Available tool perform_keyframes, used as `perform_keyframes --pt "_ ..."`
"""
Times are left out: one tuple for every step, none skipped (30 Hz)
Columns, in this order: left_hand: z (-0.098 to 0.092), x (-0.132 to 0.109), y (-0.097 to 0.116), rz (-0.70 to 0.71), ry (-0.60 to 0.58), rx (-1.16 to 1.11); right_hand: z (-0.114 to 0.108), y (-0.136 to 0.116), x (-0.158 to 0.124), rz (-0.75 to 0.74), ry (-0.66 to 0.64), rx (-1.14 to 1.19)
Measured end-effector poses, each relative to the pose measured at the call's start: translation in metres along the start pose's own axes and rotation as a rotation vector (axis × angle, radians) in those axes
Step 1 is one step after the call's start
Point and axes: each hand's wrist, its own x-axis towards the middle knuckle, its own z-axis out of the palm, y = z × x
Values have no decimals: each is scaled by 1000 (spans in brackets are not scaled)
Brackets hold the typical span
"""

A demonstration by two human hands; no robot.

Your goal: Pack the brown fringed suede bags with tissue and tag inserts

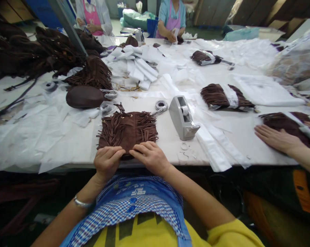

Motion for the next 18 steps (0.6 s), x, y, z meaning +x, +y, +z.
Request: perform_keyframes --pt "2 3 -3 0 -26 5 9 4 4 -31 -8 -1" --pt "2 5 -6 -1 -76 4 17 8 7 -55 -16 1" --pt "2 5 -9 0 -142 -12 25 14 9 -70 -23 8" --pt "0 3 -13 9 -210 -42 31 19 10 -75 -30 19" --pt "-3 1 -15 24 -273 -85 35 23 11 -69 -37 31" --pt "-5 -3 -18 42 -319 -134 38 26 11 -54 -44 43" --pt "-8 -7 -19 58 -349 -179 39 28 11 -35 -54 52" --pt "-9 -12 -20 65 -363 -209 39 28 11 -15 -70 57" --pt "-11 -15 -20 59 -363 -219 37 27 10 2 -91 60" --pt "-11 -17 -19 44 -353 -213 35 25 10 16 -116 60" --pt "-10 -18 -17 25 -340 -193 32 23 9 28 -146 53" --pt "-9 -18 -16 10 -329 -168 28 21 8 40 -173 39" --pt "-7 -16 -14 2 -322 -140 25 19 8 50 -188 16" --pt "-6 -13 -13 4 -312 -115 23 17 7 58 -188 -12" --pt "-4 -9 -13 14 -303 -98 22 16 8 57 -177 -43" --pt "-3 -6 -13 33 -290 -90 22 15 9 40 -157 -69" --pt "-2 -3 -14 56 -276 -90 23 15 10 10 -134 -87" --pt "-2 0 -15 79 -263 -96 24 15 12 -26 -115 -96"
